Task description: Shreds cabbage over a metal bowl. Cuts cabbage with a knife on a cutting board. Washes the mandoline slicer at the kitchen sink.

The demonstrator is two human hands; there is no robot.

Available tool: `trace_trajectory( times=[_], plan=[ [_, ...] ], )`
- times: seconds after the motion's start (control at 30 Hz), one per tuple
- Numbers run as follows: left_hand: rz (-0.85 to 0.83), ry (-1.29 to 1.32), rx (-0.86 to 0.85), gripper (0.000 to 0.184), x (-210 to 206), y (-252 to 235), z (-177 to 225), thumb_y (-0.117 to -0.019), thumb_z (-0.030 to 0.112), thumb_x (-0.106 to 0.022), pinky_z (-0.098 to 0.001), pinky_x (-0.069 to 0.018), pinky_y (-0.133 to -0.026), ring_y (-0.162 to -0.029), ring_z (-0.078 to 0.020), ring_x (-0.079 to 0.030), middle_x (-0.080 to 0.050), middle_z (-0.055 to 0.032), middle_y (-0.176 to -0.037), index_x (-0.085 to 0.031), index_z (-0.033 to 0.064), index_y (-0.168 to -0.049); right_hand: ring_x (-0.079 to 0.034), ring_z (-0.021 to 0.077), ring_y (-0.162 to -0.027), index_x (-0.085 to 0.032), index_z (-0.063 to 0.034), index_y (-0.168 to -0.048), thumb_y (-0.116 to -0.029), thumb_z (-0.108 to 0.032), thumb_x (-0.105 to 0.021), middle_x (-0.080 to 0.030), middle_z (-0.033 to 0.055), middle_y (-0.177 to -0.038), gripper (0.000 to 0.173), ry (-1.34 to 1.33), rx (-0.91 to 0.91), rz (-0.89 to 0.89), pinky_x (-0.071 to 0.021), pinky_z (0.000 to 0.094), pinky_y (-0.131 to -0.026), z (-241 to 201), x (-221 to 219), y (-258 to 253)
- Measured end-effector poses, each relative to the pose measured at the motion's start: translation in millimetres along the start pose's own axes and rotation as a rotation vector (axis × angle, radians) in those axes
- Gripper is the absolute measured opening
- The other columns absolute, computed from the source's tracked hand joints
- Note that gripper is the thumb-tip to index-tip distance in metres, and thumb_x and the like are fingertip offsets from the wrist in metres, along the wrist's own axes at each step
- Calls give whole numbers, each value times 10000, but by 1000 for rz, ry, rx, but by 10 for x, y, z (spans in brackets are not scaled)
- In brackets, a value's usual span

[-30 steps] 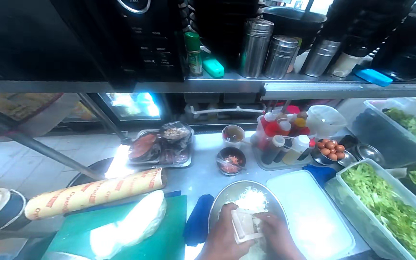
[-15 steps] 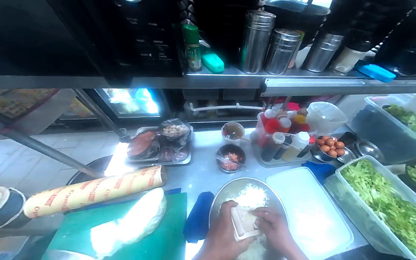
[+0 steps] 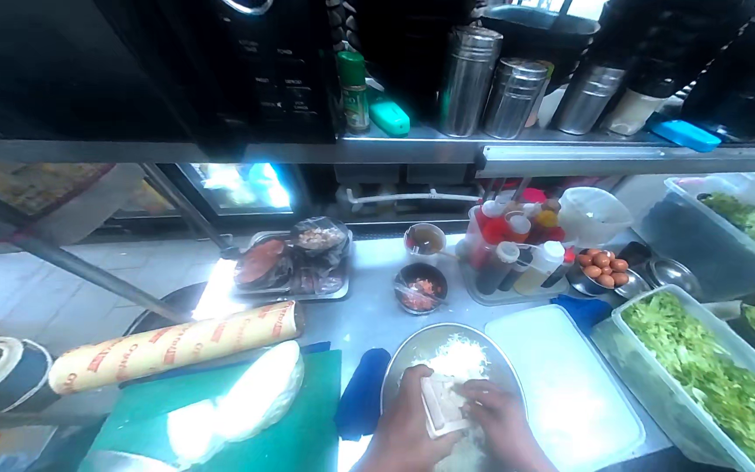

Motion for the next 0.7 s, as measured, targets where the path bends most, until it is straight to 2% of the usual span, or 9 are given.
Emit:
trace_trajectory(
  times=[0.17,0.3,0.37,0.43,0.47,0.53,0.6,0.7],
  plan=[
    [7,20,-25,1094,22,14,-2,-647,551,-918,-377,-616,-893,-1030,-123,-688,-638,-77,-1276,-361,110,-1478,-662,62,-1169,-784,-232,-1180,-944,-131,-713,-727,-65,-1232,266,13,-81,6,-570,315,-1029,434,-6,28],
    [9,20,-28,1097,6,6,-11,-638,538,-927,-350,-610,-902,-1034,-107,-679,-623,-70,-1285,-358,119,-1477,-666,81,-1172,-792,-229,-1156,-935,-128,-732,-735,-68,-1218,250,-42,-16,16,-573,345,-1038,12,-24,-11],
    [19,21,-41,1094,6,5,-10,-639,537,-928,-353,-614,-905,-1043,-106,-682,-629,-71,-1280,-362,115,-1474,-678,69,-1135,-786,-215,-1158,-933,-152,-741,-740,-60,-1197,238,-45,-106,50,-584,327,-1009,284,-32,23],
    [22,24,-44,1088,19,11,-1,-643,530,-928,-367,-615,-903,-1043,-116,-686,-637,-80,-1273,-365,106,-1473,-692,42,-1079,-784,-242,-1152,-921,-194,-758,-748,-79,-1165,238,-5,-211,53,-598,313,-970,588,8,59],
    [19,24,-39,1087,24,17,4,-646,530,-927,-372,-613,-903,-1042,-120,-685,-636,-81,-1275,-366,107,-1475,-695,40,-1069,-785,-251,-1147,-916,-195,-762,-748,-87,-1161,238,-2,-230,41,-601,315,-962,586,21,64],
    [20,24,-32,1086,36,-4,10,-645,530,-927,-372,-615,-903,-1046,-119,-686,-635,-75,-1281,-364,114,-1475,-691,51,-1089,-789,-248,-1138,-912,-162,-765,-742,-92,-1179,243,-38,-173,20,-601,320,-971,298,17,-2],
    [21,27,-40,1092,14,-14,3,-637,535,-931,-356,-612,-906,-1048,-109,-679,-627,-72,-1286,-365,111,-1469,-687,92,-1132,-797,-201,-1115,-905,-107,-769,-744,-58,-1192,232,-103,-82,24,-594,341,-1003,45,2,-29],
    [14,29,-42,1088,27,2,11,-643,525,-931,-369,-614,-913,-1057,-115,-687,-643,-78,-1271,-367,96,-1469,-695,55,-1079,-793,-214,-1126,-922,-156,-751,-750,-73,-1160,216,-39,-172,35,-597,315,-972,435,9,34]
  ],
)
Point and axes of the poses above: each hand's wrist, its own y-axis away from the middle knuckle, its own x-axis out of the back of the hand, z = x × y, the point moved 6 cm from there along -y, towards the middle knuckle
